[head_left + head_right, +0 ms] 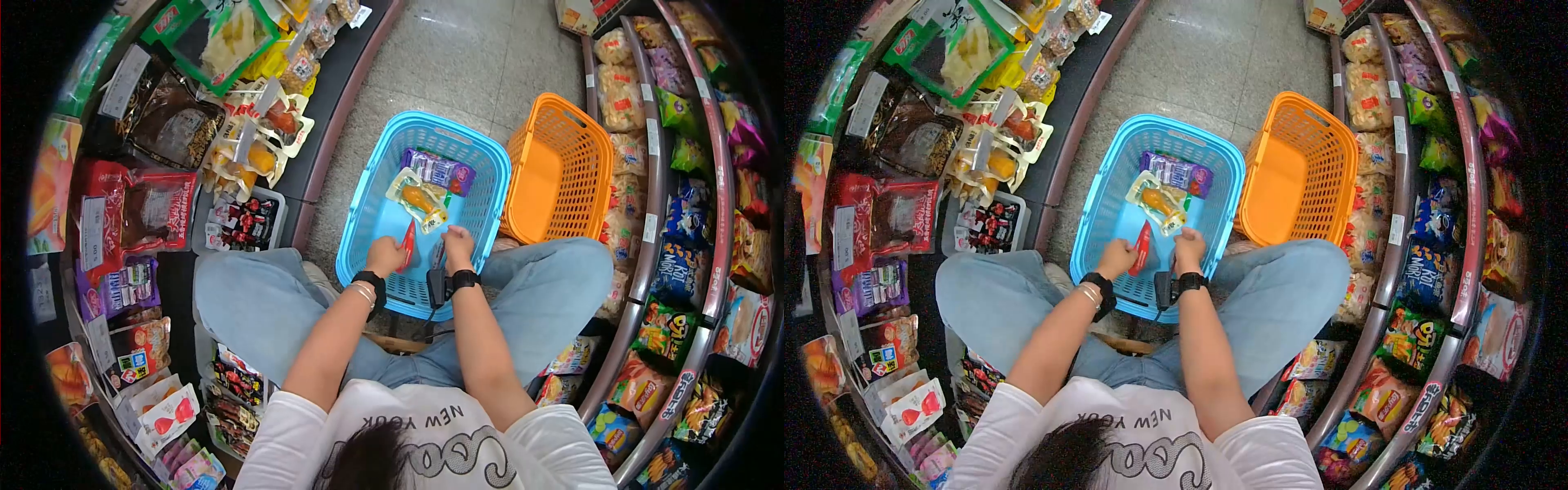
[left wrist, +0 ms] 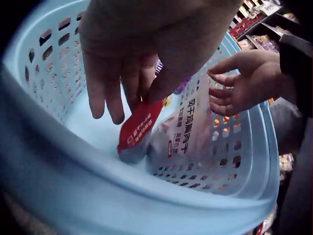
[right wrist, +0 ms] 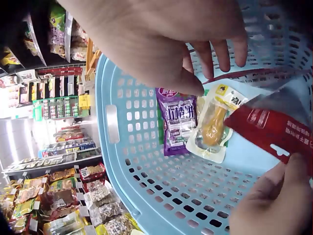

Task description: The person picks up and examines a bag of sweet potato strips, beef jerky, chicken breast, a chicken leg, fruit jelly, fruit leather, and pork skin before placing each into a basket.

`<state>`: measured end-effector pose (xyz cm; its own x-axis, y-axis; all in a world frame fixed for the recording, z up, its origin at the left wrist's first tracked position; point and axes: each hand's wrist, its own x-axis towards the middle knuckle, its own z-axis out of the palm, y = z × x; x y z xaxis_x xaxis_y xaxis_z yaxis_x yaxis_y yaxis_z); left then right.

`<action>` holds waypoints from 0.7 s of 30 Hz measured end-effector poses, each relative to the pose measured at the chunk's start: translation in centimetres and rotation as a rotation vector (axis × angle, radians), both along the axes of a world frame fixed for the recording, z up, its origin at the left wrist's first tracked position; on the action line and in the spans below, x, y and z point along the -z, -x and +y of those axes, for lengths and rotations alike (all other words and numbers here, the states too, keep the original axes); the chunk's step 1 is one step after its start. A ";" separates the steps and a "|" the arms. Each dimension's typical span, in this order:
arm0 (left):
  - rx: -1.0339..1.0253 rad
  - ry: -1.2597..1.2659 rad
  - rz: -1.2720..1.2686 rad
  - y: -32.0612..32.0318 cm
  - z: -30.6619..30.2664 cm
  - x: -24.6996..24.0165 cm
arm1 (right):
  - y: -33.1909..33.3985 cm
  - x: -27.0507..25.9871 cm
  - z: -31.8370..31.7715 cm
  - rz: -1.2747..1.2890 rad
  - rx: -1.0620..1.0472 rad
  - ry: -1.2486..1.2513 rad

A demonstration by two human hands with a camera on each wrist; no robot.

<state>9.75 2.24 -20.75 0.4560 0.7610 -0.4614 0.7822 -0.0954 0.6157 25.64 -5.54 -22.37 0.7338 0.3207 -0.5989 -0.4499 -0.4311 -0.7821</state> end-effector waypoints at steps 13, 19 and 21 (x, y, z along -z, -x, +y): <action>-0.425 0.653 -0.716 1.7 4.9 -16.0 | 3.5 -8.6 1.7 -0.592 -0.774 -0.332; -0.370 0.831 -0.926 3.2 3.9 -18.1 | 4.1 -10.7 2.7 -0.827 -0.641 -0.513; -0.409 0.796 -1.031 3.4 3.8 -18.7 | 4.2 -11.5 2.4 -0.415 -0.574 -0.469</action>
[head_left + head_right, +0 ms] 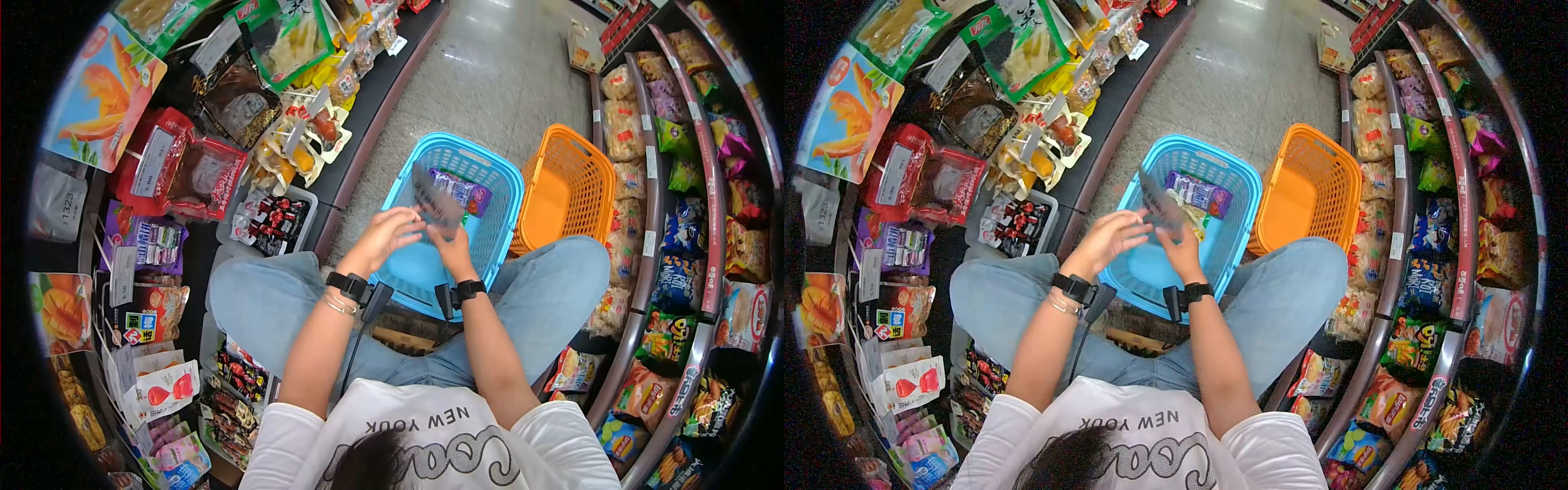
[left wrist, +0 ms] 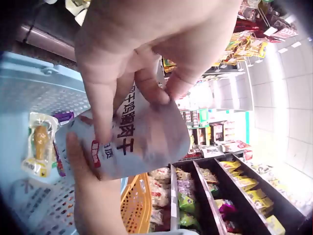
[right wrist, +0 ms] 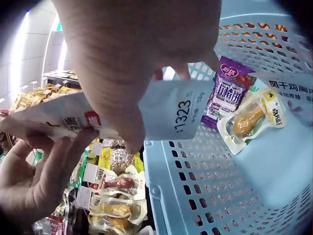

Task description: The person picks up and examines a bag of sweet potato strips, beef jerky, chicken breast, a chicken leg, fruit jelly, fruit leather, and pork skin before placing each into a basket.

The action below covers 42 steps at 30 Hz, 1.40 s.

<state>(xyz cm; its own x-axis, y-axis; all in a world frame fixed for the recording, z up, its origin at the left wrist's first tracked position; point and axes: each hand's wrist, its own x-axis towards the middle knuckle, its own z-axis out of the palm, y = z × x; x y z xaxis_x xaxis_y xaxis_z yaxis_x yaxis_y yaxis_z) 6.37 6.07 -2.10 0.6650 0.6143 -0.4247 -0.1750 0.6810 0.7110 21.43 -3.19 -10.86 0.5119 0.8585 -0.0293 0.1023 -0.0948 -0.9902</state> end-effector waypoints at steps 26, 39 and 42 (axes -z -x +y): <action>-0.126 -0.158 0.172 0.9 0.1 3.8 | 0.2 -1.7 -0.4 0.720 -0.300 0.162; -0.069 -0.593 0.431 0.1 -1.4 5.0 | 2.0 -1.2 0.7 0.205 0.002 0.009; -0.014 -0.715 0.245 -0.4 -2.5 4.5 | 4.4 -1.4 1.0 -0.075 -0.115 -0.208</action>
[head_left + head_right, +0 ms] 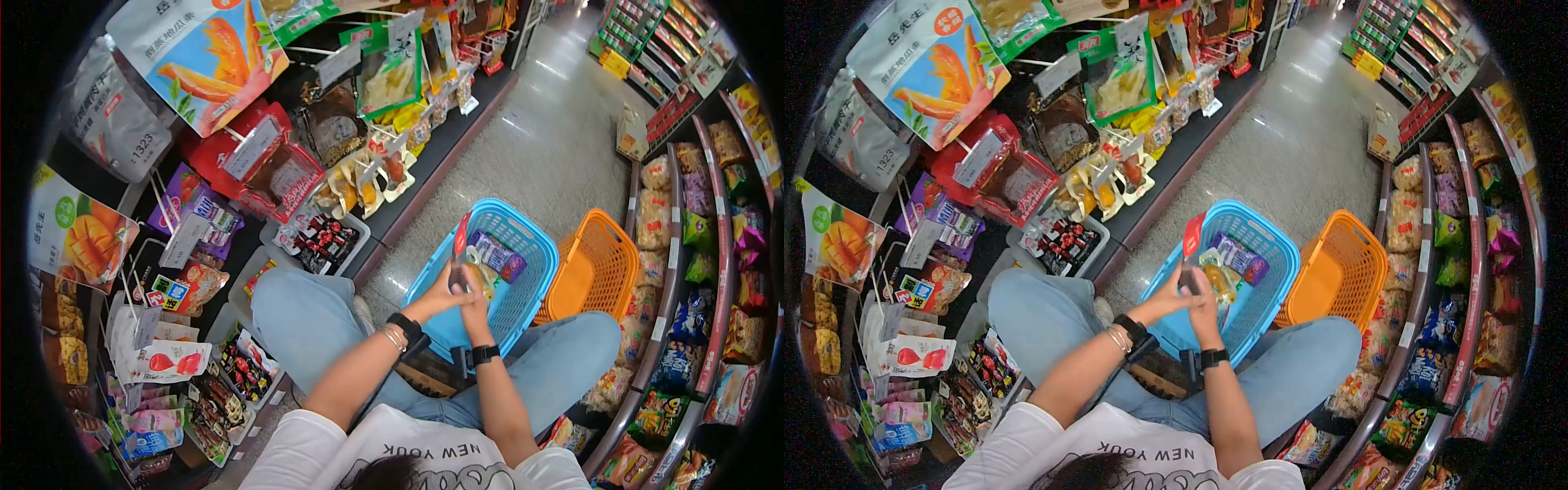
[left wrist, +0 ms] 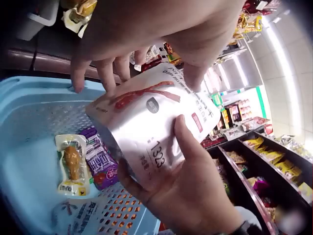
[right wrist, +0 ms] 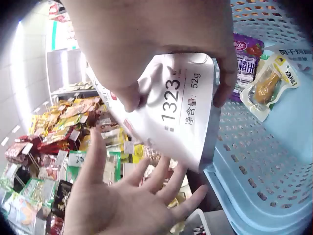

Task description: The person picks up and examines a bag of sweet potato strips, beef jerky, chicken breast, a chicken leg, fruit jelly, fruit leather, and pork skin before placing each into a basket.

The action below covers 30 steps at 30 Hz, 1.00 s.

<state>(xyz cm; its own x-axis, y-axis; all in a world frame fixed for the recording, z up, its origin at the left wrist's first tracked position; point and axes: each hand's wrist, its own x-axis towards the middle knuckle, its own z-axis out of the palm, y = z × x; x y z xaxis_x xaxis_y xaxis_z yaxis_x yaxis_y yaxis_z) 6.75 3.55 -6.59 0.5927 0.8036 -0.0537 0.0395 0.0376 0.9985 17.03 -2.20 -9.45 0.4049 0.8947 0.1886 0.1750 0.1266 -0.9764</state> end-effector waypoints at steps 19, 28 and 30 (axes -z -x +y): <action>-0.296 0.491 -0.040 1.5 0.5 0.4 | -2.3 1.3 -1.0 -0.043 0.116 0.174; -0.310 -0.440 0.229 1.2 -4.5 -1.7 | -2.3 -2.2 -2.1 0.999 -0.312 0.082; -0.354 -0.479 0.277 2.4 -4.4 -3.2 | -1.8 -2.0 -2.0 1.014 -0.392 0.076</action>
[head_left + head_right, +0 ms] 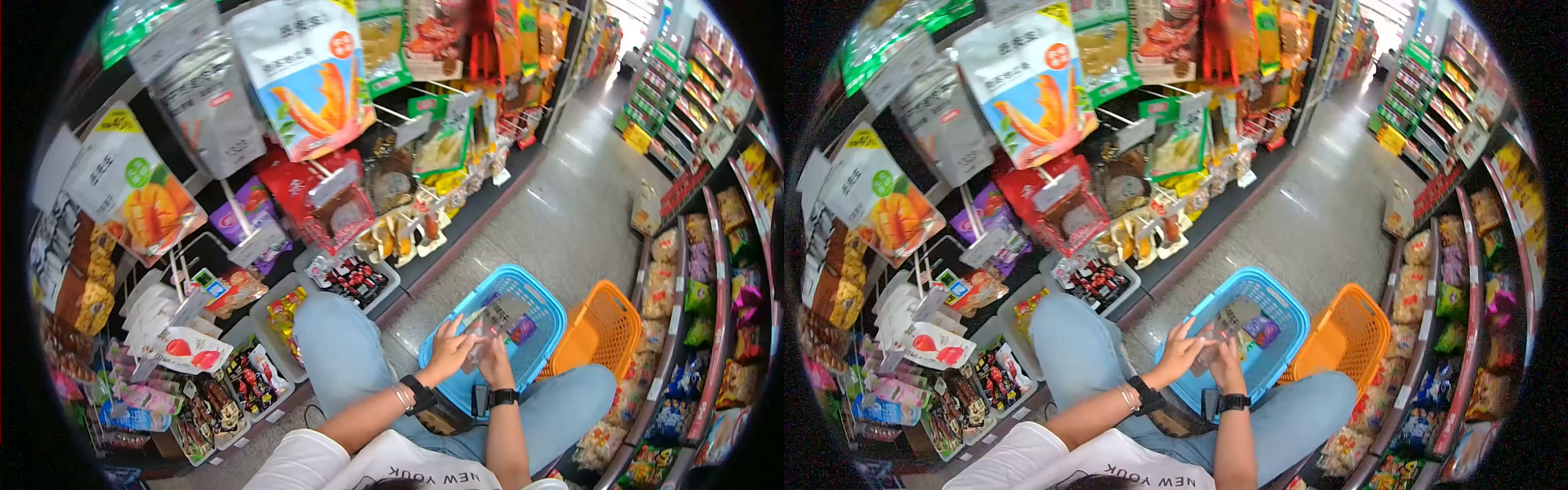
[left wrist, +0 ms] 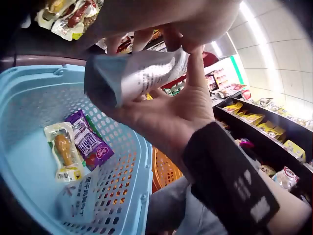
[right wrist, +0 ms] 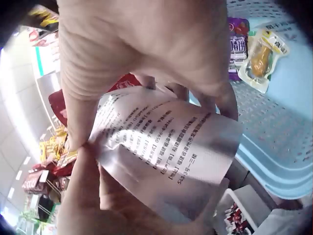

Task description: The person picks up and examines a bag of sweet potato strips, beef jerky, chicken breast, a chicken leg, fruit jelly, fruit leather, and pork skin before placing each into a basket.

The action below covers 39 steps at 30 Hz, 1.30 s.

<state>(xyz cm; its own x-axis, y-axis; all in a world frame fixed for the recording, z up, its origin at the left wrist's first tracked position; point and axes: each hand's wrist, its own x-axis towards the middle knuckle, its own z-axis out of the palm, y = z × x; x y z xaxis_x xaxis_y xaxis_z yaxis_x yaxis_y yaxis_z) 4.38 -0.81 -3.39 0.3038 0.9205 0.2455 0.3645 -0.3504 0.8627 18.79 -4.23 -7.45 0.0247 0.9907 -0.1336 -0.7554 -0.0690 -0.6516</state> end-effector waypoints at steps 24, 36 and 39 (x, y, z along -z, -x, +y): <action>-0.387 -0.213 -0.745 18.6 4.1 -28.8 | 18.7 -36.0 10.9 -0.711 -0.075 -0.531; -0.568 -0.479 -0.853 24.6 6.0 -36.6 | 28.9 -45.9 15.6 -0.388 -0.087 -0.676; -0.553 -0.539 -0.844 25.5 6.9 -37.7 | 29.6 -47.4 16.3 -0.404 -0.062 -0.694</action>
